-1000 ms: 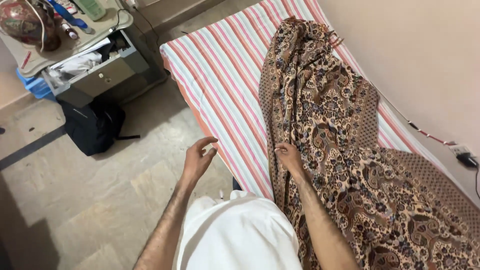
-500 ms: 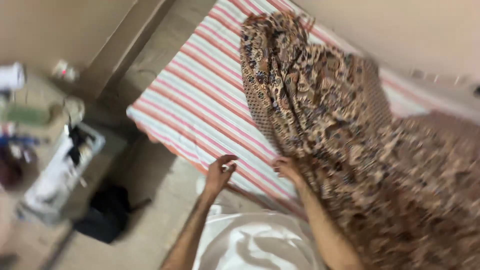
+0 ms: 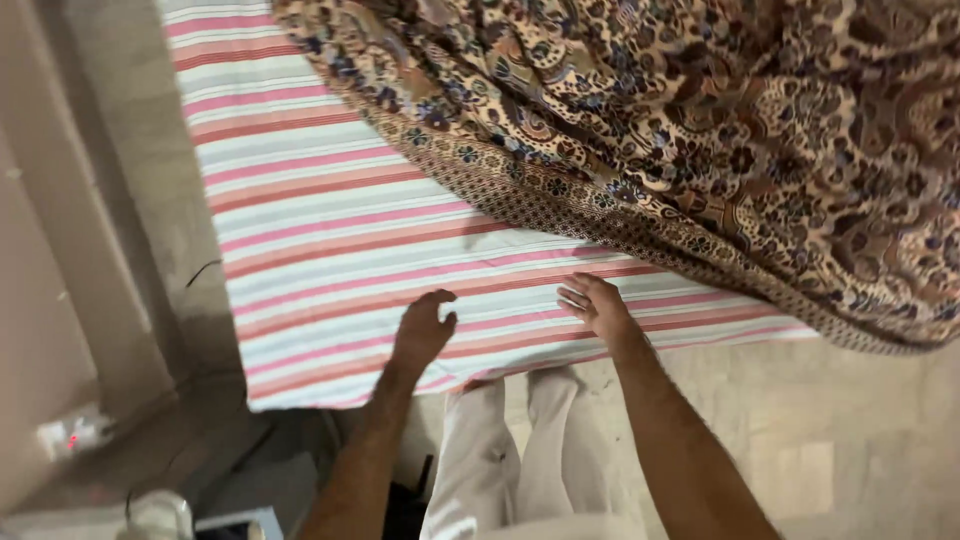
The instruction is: The recorder spreads a patterned sheet over a bed and then arranges pillows on another cot.
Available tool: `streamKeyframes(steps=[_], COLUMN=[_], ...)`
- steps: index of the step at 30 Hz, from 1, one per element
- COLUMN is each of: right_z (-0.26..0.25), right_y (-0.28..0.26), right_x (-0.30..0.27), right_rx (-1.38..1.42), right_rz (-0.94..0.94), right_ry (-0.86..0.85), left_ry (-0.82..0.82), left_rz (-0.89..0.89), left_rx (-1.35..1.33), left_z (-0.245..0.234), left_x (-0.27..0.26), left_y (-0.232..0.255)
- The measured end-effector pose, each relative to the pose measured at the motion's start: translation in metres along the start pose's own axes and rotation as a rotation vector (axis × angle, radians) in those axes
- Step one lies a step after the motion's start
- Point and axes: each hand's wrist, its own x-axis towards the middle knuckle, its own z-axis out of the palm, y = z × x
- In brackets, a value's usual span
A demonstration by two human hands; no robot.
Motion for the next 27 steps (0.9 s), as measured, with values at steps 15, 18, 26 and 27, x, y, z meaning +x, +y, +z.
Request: streamKeyframes(steps=[15, 18, 26, 27], right_z=[0.018, 0.026, 0.010, -0.009], right_y=[-0.057, -0.071, -0.016, 0.010], right_x=[0.045, -0.024, -0.187, -0.184], right_rx=[0.929, 1.005, 0.987, 1.022], right_rz=[-0.176, -0.293, -0.114, -0.091], right_ry=[0.086, -0.255, -0.215, -0.247], left_ry=[-0.077, -0.007, -0.085, 0.147], left_rz=[-0.599, -0.729, -0.638, -0.618], left_rx=[-0.825, -1.199, -2.032, -1.895], left_z=[0.076, 0.116, 0.102, 0.095], left_x=[0.109, 0.112, 0.144, 0.141], left_y=[-0.065, -0.065, 0.105, 0.112])
